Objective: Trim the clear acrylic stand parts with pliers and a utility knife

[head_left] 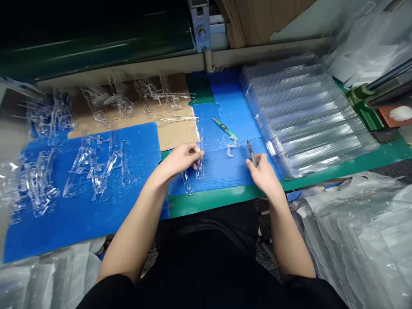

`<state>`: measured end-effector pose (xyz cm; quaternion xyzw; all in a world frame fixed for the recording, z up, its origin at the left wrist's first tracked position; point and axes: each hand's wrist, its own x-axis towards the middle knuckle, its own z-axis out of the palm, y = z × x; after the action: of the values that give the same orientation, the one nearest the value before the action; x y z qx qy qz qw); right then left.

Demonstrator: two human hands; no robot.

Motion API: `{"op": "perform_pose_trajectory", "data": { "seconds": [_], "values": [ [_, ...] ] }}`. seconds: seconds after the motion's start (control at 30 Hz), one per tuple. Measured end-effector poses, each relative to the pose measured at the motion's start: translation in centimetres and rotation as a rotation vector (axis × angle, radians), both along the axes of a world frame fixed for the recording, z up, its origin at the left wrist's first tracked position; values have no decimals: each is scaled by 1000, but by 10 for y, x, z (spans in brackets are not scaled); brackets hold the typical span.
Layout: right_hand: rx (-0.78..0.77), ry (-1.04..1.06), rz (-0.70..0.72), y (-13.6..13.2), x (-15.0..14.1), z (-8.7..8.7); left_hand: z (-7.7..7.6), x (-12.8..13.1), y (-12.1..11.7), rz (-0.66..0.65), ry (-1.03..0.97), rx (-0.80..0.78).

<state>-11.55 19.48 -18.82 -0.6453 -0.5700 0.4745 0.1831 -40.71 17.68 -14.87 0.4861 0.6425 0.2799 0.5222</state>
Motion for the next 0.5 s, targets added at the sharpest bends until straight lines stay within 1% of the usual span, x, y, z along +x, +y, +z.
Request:
{"op": "perform_pose_trajectory", "data": {
  "seconds": [0.03, 0.1, 0.17, 0.23, 0.33, 0.43, 0.5],
  "values": [
    [76, -121, -29, 7, -5, 1, -1, -11, -17, 41, -17, 32],
    [203, -326, -65, 20, -20, 2, -1, -26, -52, 123, -145, 68],
    [298, -452, -61, 29, -36, 4, -3, -34, -88, 187, -339, 76],
    [378, -528, -49, 29, -47, 5, -6, -41, -121, 227, -464, 74],
    [483, -577, -18, 20, -52, 5, -13, -52, -164, 272, -466, 73],
    [519, -511, 132, 12, -55, 0, -17, -64, -196, 295, -448, 39],
    [529, -439, 238, 11, -64, -3, -13, -69, -214, 297, -455, 22]
  ]
}}
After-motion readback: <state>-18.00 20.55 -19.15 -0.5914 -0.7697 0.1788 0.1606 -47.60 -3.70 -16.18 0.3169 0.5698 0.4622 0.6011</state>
